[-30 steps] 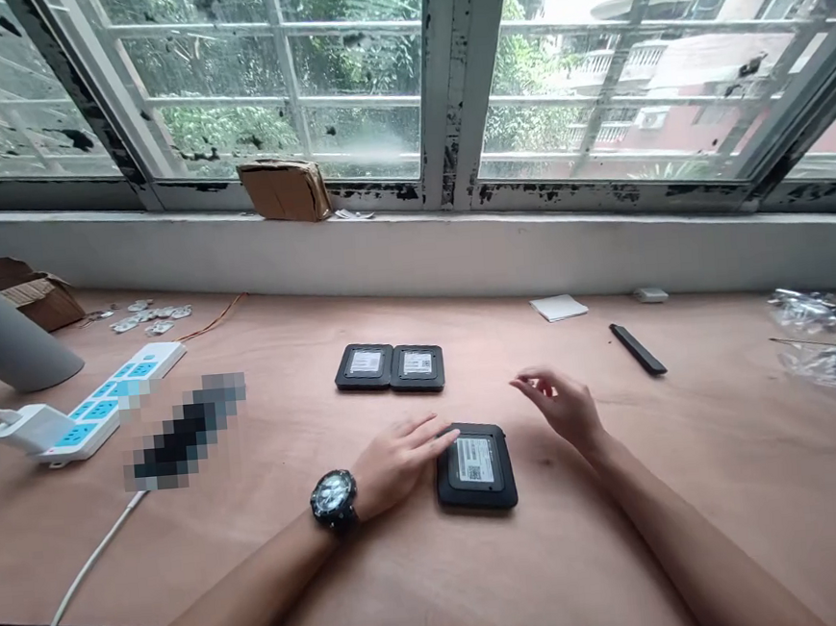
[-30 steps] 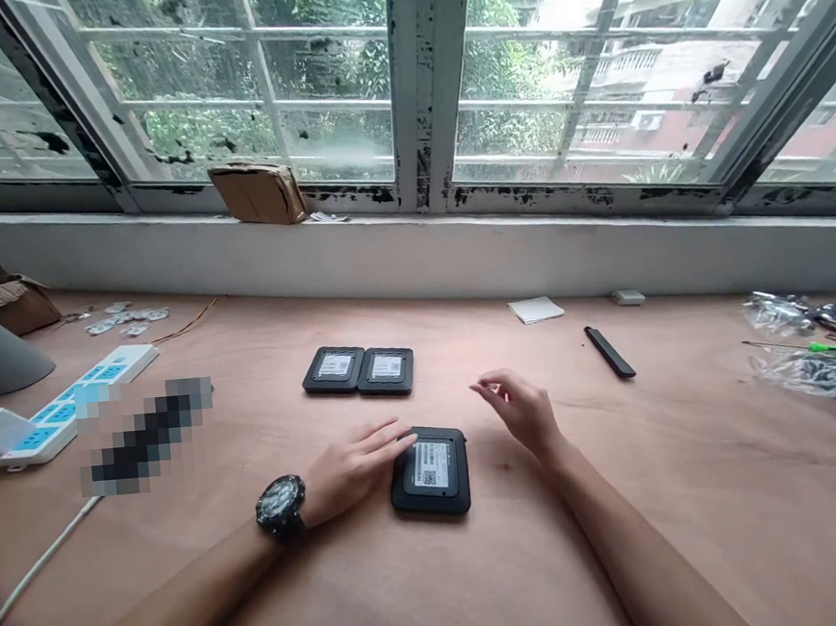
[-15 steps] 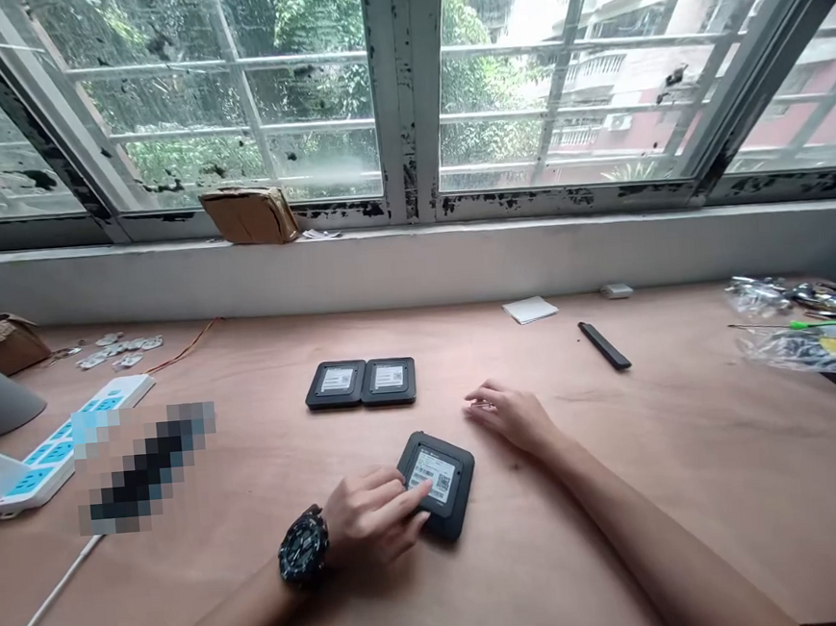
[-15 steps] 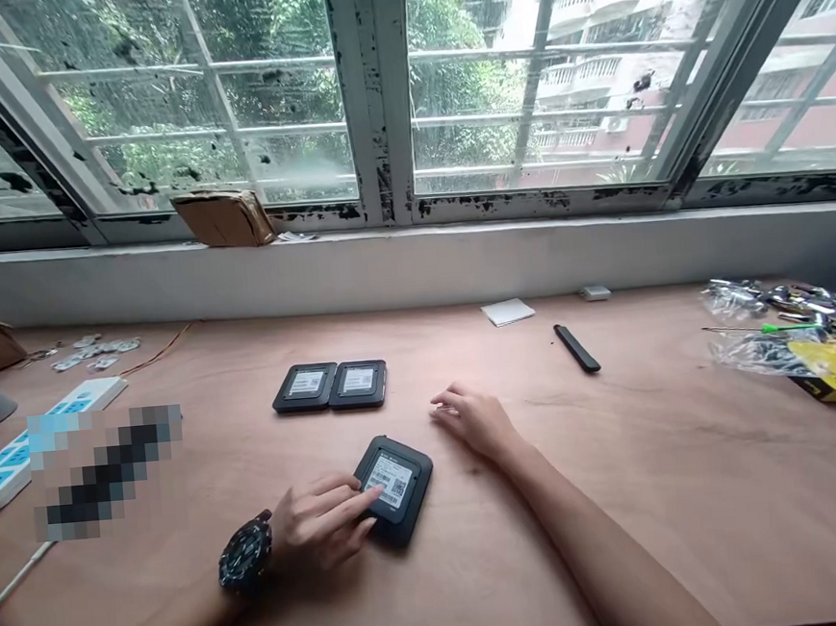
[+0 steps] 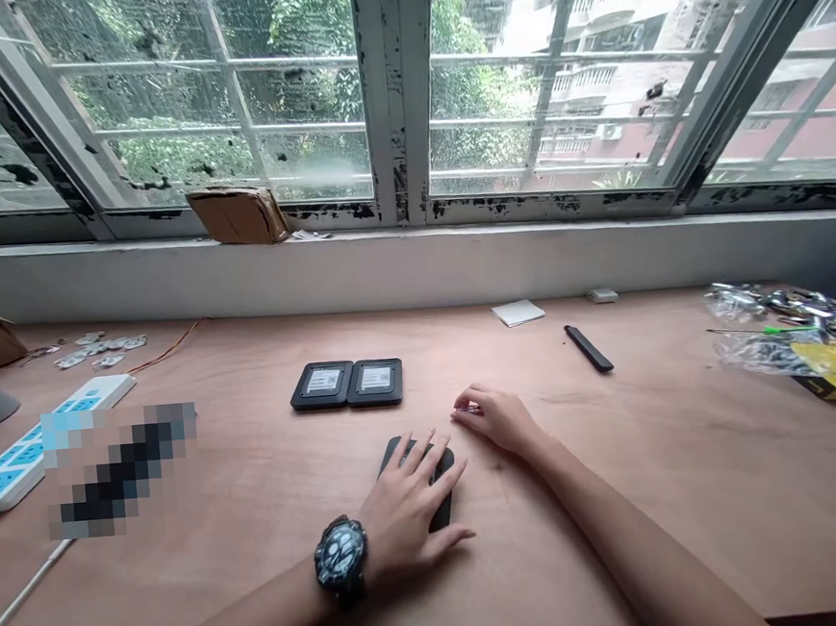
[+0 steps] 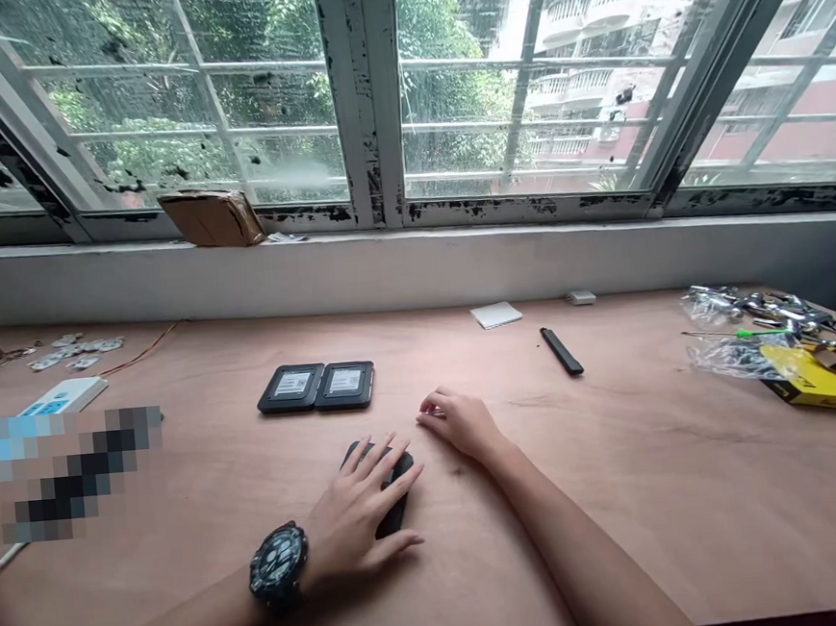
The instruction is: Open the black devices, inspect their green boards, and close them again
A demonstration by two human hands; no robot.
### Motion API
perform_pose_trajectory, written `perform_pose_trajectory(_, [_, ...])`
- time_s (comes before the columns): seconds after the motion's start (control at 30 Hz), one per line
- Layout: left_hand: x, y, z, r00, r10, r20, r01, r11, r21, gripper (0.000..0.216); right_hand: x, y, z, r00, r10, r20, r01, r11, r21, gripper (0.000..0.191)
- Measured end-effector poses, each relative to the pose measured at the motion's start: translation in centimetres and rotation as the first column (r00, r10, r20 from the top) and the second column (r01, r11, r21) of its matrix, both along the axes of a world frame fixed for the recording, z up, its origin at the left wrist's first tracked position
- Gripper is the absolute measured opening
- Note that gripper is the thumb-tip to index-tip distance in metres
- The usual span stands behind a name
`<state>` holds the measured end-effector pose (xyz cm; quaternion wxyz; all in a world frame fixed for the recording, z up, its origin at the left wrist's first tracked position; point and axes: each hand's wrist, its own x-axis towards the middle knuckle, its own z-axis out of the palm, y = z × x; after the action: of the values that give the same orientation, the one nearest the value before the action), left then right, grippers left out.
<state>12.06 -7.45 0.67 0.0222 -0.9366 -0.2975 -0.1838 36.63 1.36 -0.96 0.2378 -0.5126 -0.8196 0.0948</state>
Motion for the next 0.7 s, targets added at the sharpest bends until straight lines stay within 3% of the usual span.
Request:
perform_pose_trajectory(0.07, [0.6, 0.0, -0.5, 0.998, 0.043, -0.041, -0.046, 0.997, -0.065, 0.078, 0.0, -0.1, 0.1, 1.000, 0.007, -0.004, -0.007, 1.000, -0.005, 0.017])
perform_pose_trajectory(0.2, [-0.1, 0.0, -1.5, 0.994, 0.099, -0.054, -0.104, 0.990, -0.098, 0.069, 0.3, -0.3, 0.3, 1.000, 0.007, 0.000, -0.007, 1.000, -0.011, 0.017])
perform_pose_trajectory(0.43, [-7.7, 0.5, -2.2, 0.951, 0.291, -0.105, -0.289, 0.957, 0.035, 0.063, 0.6, -0.6, 0.6, 1.000, 0.005, 0.013, -0.004, 0.998, -0.060, 0.017])
perform_pose_trajectory(0.6, [-15.1, 0.7, -3.4, 0.837, 0.544, -0.061, -0.533, 0.836, 0.131, 0.069, 0.5, -0.5, 0.5, 1.000, -0.001, 0.000, 0.001, 0.996, -0.087, 0.019])
perform_pose_trajectory(0.7, [-19.1, 1.3, -4.1, 0.735, 0.674, -0.078, -0.668, 0.739, 0.085, 0.066, 0.5, -0.5, 0.4, 1.000, 0.000, -0.001, 0.000, 0.995, -0.095, 0.020])
